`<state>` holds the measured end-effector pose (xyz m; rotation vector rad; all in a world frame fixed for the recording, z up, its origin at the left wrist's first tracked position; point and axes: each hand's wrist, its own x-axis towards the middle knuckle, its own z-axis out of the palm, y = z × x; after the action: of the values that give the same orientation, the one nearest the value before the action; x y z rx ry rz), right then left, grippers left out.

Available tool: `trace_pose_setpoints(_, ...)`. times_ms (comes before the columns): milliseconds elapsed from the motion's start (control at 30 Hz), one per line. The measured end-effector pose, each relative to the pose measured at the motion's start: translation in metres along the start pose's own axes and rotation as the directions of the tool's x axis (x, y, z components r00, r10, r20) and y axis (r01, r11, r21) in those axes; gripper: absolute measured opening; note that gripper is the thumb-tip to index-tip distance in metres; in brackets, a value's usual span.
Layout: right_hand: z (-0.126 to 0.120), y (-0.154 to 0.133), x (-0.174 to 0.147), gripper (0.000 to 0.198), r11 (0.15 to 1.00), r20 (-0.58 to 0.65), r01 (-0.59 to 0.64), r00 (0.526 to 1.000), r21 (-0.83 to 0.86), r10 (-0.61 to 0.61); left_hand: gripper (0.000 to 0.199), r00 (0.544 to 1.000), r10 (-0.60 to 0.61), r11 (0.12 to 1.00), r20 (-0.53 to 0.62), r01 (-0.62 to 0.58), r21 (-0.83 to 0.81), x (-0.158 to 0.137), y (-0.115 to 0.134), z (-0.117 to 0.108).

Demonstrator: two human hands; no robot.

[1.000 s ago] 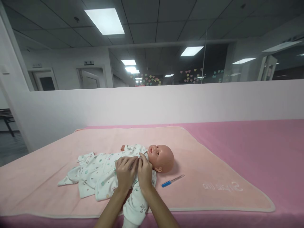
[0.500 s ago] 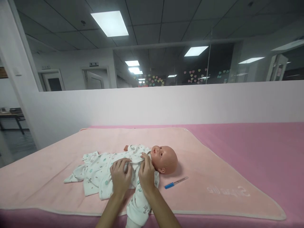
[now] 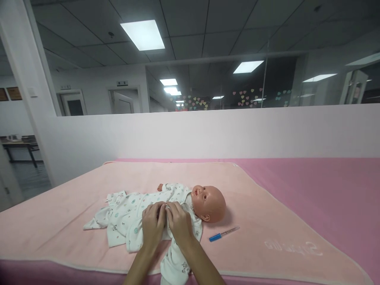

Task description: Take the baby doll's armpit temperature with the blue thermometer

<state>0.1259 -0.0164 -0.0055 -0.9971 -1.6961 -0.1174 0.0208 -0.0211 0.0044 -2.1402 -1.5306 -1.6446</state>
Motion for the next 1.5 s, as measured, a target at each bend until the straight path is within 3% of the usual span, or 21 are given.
trace_pose_setpoints(467,-0.003,-0.005,-0.001,0.018,0.997,0.008,-0.064,0.998,0.036,0.063,0.015,0.999,-0.003,0.998,-0.035,0.005,0.055,-0.007,0.007,-0.003)
trace_pose_setpoints(733,-0.004,-0.007,0.001,0.02,0.997,-0.007,-0.007,1.0,0.083,0.008,0.015,0.999,0.002,1.0,-0.043,-0.001,0.028,-0.006,0.005,-0.005)
trace_pose_setpoints(1067,0.001,0.001,-0.001,0.025,0.999,-0.084,0.04,0.996,-0.032,-0.043,0.015,0.991,-0.097,0.976,-0.096,0.114,0.185,-0.006,-0.014,-0.024)
trace_pose_setpoints(1233,0.007,-0.025,0.007,0.031,0.987,0.089,0.153,0.985,-0.041,-0.149,0.017,0.995,-0.096,0.988,-0.038,0.1,0.117,-0.01,-0.025,-0.033)
trace_pose_setpoints(1367,0.018,-0.044,0.011,0.026,0.999,0.182,0.044,0.982,-0.007,-0.042,0.018,0.988,-0.136,0.989,-0.072,0.139,0.04,-0.01,-0.028,-0.035)
trace_pose_setpoints(1500,0.023,-0.041,0.008,0.024,1.0,0.187,-0.007,0.982,0.017,0.004,0.018,0.991,-0.127,0.991,-0.047,0.129,0.032,-0.009,-0.026,-0.036)
